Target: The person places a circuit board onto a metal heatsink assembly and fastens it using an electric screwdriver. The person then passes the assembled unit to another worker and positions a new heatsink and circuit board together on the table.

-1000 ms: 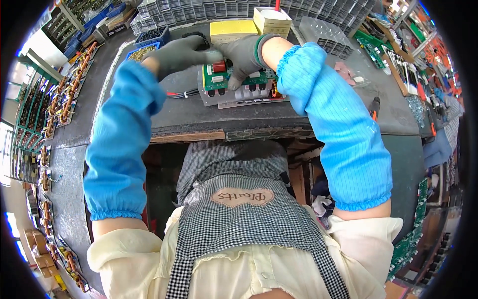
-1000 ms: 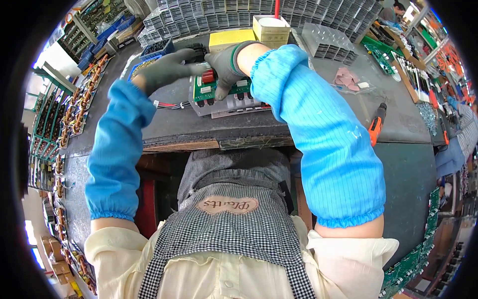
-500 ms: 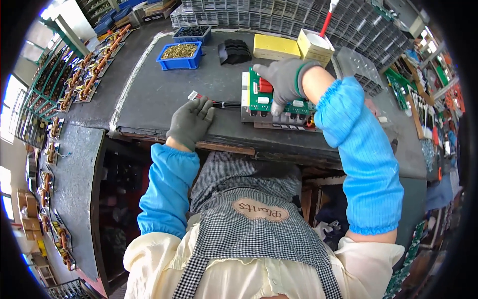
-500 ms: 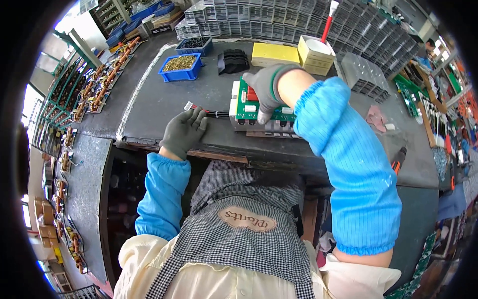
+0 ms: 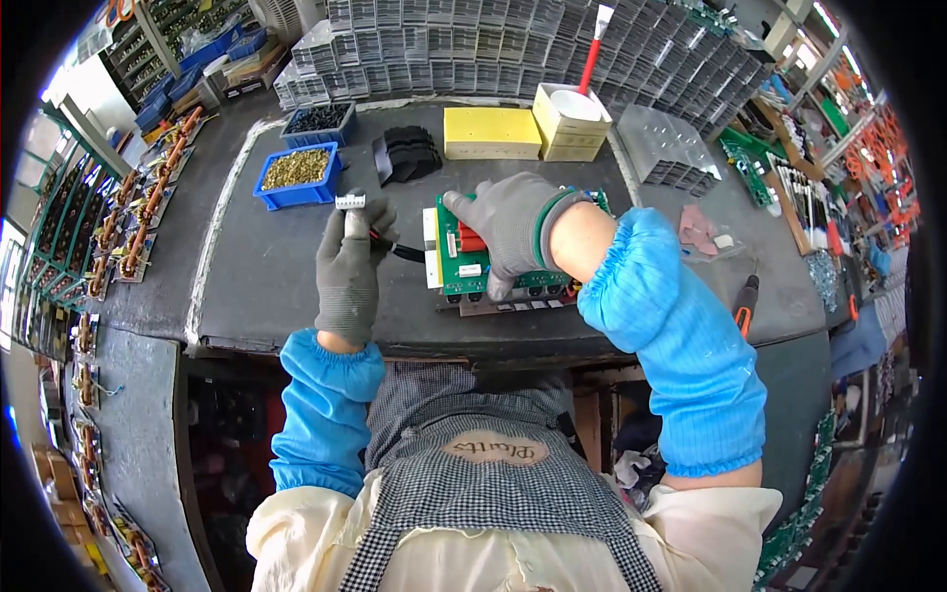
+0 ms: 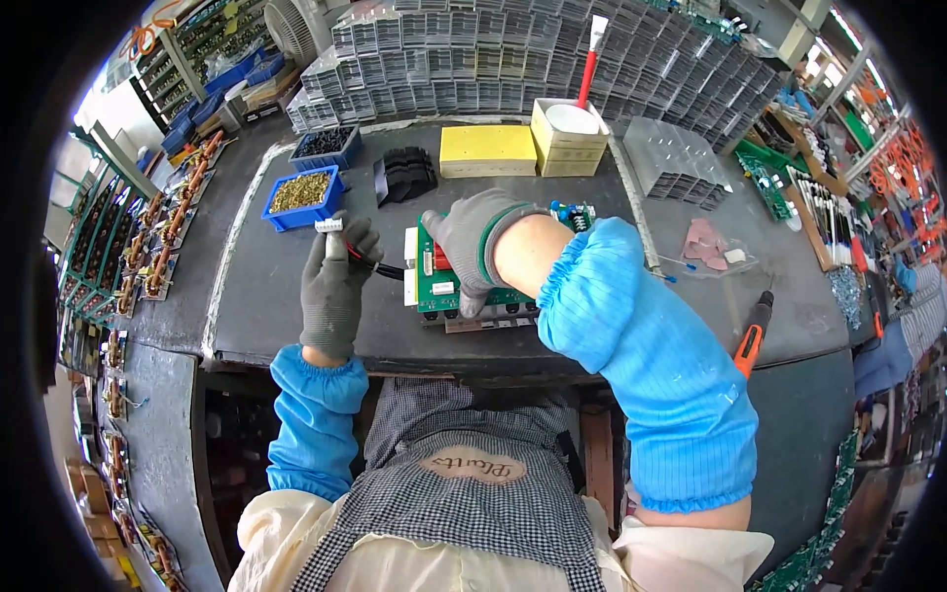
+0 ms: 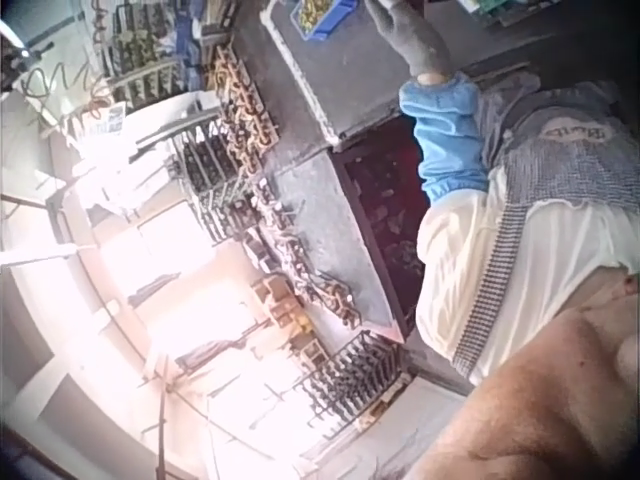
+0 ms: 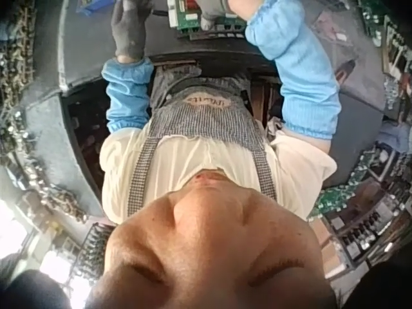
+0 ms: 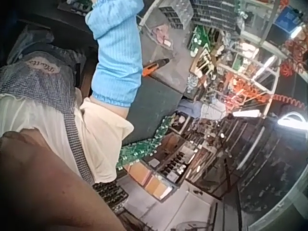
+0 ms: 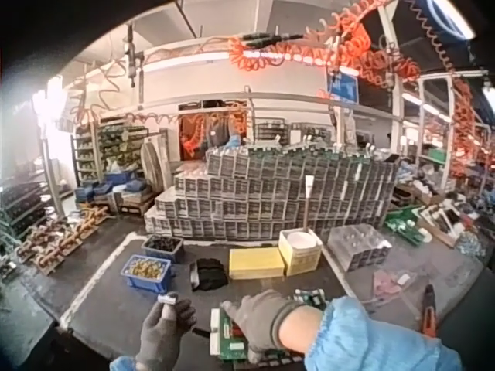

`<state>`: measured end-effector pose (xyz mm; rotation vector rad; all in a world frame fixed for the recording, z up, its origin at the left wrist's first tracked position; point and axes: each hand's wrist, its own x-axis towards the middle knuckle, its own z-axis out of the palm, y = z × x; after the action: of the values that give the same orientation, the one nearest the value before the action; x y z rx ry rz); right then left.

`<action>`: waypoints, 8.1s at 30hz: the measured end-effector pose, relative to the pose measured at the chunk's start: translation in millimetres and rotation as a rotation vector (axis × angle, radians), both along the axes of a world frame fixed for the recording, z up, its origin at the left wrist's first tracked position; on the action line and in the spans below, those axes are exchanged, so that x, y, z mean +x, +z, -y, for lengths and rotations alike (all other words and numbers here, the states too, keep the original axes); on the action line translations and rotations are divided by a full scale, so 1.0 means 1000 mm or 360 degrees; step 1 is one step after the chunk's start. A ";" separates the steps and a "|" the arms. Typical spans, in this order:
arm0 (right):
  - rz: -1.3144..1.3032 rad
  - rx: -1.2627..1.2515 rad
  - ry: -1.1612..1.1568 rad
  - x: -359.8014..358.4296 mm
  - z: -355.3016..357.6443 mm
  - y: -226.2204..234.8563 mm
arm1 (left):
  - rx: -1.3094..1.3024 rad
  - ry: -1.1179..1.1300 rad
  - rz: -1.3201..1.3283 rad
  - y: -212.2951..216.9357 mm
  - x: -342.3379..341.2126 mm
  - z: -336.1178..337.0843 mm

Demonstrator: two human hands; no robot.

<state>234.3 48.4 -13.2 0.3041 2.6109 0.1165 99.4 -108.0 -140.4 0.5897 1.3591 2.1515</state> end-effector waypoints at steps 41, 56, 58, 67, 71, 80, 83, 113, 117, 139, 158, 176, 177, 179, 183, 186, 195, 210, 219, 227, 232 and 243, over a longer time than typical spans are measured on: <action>-0.0114 -0.0029 0.0113 0.007 -0.017 -0.017 | -0.1191 -0.0105 -0.1561 0.056 0.029 -0.034; -0.0370 -0.0160 0.0089 0.015 -0.029 -0.023 | -0.0968 -0.0138 -0.1986 0.030 0.018 -0.038; -0.0435 -0.0173 0.0130 0.017 -0.027 -0.024 | -0.0909 -0.0183 -0.1910 0.026 0.015 -0.032; -0.0347 -0.0261 0.0033 0.026 -0.027 -0.024 | -0.0750 0.0111 -0.2701 0.076 0.032 -0.020; -0.0338 -0.0234 0.0028 0.028 -0.031 -0.029 | -0.1003 -0.0336 -0.2773 0.080 0.027 -0.022; -0.0451 -0.0313 0.0082 0.028 -0.036 -0.028 | -0.0620 -0.0444 -0.1440 0.019 0.005 -0.018; -0.0465 -0.0309 0.0140 0.034 -0.036 -0.027 | -0.0369 -0.0277 -0.1850 0.024 -0.004 -0.010; -0.0501 -0.0247 0.0047 0.023 -0.023 -0.018 | -0.1503 -0.0833 -0.2934 0.030 -0.050 -0.035; -0.0795 -0.0139 0.0285 0.031 -0.015 -0.030 | -0.1752 -0.0870 -0.3124 0.046 -0.028 -0.032; -0.0752 -0.0269 0.0264 0.030 -0.021 -0.025 | -0.0895 -0.1332 -0.0844 -0.045 -0.089 -0.058; -0.0631 -0.0195 0.0187 0.028 -0.019 -0.025 | -0.2011 0.0223 -0.1437 0.035 -0.232 -0.007; -0.0521 -0.0151 0.0156 0.041 -0.027 -0.019 | -0.1953 0.0139 -0.2191 -0.021 -0.298 -0.035; -0.0708 -0.0059 0.0245 0.057 -0.027 -0.013 | -0.2002 0.0152 -0.2220 -0.023 -0.298 -0.041; -0.1085 -0.0026 0.0300 0.100 -0.038 0.007 | -0.1955 0.0154 -0.2184 -0.027 -0.305 -0.042; -0.1690 0.0359 0.0013 0.220 -0.089 0.016 | -0.1808 0.0215 -0.2000 -0.035 -0.346 -0.024; -0.1476 0.0710 -0.0411 0.335 -0.161 -0.025 | -0.1667 0.0172 -0.2064 -0.039 -0.349 -0.021; -0.0681 0.0821 -0.0926 0.471 -0.174 -0.141 | -0.1100 0.0000 -0.2590 0.044 -0.241 -0.046; -0.1103 0.0882 -0.1364 0.441 -0.114 -0.095 | -0.0823 0.0286 -0.1622 -0.040 -0.361 0.003; -0.3582 0.0162 -0.0873 0.361 -0.071 -0.016 | -0.0746 0.0503 -0.0889 -0.060 -0.378 -0.005; -0.4313 -0.1582 -0.0465 0.266 -0.061 -0.007 | -0.1672 0.0507 -0.2512 -0.027 -0.315 0.008; -0.4141 -0.1803 -0.0365 0.220 -0.044 0.005 | -0.1799 0.0591 -0.2844 -0.056 -0.370 0.017; -0.4267 -0.2280 0.0143 0.239 -0.017 0.011 | 0.0292 0.0160 0.0420 -0.100 -0.419 0.015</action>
<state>473.4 65.8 -2.7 0.2242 -0.6347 1.1677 -319.2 -123.3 -240.7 0.2954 1.0786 2.3547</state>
